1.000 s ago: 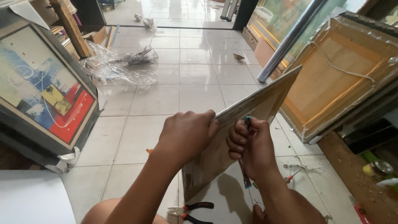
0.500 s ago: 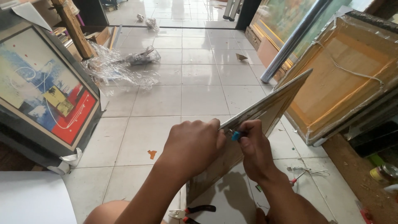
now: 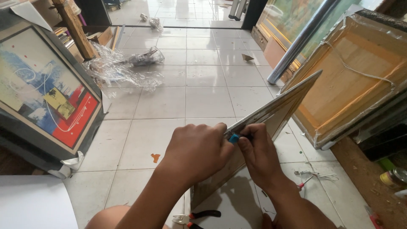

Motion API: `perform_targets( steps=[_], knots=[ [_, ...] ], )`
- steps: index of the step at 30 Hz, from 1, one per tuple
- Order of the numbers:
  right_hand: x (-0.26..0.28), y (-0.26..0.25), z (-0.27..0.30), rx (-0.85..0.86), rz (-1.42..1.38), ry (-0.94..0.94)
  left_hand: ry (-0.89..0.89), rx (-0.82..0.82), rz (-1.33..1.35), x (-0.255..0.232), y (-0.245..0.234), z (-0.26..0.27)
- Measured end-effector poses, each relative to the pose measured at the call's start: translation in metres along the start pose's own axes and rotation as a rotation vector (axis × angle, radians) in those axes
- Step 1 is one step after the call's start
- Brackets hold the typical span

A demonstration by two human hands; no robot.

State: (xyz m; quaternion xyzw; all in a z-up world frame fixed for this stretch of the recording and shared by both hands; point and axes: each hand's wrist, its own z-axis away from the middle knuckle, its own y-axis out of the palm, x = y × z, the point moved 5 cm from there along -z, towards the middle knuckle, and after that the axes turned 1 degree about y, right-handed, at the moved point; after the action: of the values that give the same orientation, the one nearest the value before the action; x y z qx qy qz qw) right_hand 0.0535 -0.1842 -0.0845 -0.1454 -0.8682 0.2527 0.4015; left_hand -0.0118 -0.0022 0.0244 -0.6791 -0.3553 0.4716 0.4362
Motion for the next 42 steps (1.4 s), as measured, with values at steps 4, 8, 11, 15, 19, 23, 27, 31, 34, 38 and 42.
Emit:
perform_targets(
  steps=[4, 8, 11, 15, 19, 23, 27, 31, 34, 38, 42],
  knots=[
    [0.004, -0.006, 0.0, 0.006, 0.071, -0.005, 0.029, 0.018, 0.016, -0.003, 0.002, 0.0],
    [0.003, -0.01, -0.001, 0.01, 0.143, 0.148, 0.054, -0.013, -0.058, 0.002, 0.007, -0.005],
    [0.007, -0.007, 0.002, 0.019, 0.12, 0.208, 0.059, -0.008, -0.08, 0.004, 0.009, -0.004],
    [0.0, -0.002, -0.001, 0.03, -0.036, 0.266, 0.06, -0.002, -0.083, 0.005, 0.003, -0.004],
    [-0.003, -0.001, -0.009, 0.123, -0.385, 0.332, 0.045, 0.018, -0.112, 0.012, 0.001, -0.005],
    [0.011, -0.004, -0.003, 0.028, -0.718, 0.437, -0.031, 0.059, -0.184, 0.015, -0.007, -0.011],
    [0.012, -0.005, -0.006, -0.106, -0.859, 0.511, -0.063, 0.032, -0.187, 0.009, -0.004, -0.029],
    [-0.01, -0.007, -0.007, -0.082, -1.185, 0.575, -0.149, 0.002, -0.131, 0.009, 0.0, -0.041],
    [-0.022, -0.007, -0.006, -0.065, -1.211, 0.654, -0.146, -0.028, -0.109, 0.008, 0.009, -0.043],
    [-0.017, -0.002, -0.008, 0.02, -1.149, 0.686, -0.204, -0.04, -0.162, 0.003, 0.013, -0.037],
    [-0.003, -0.017, -0.016, -0.131, -0.714, 0.483, -0.103, -0.045, -0.11, -0.012, 0.007, -0.031]
  ],
)
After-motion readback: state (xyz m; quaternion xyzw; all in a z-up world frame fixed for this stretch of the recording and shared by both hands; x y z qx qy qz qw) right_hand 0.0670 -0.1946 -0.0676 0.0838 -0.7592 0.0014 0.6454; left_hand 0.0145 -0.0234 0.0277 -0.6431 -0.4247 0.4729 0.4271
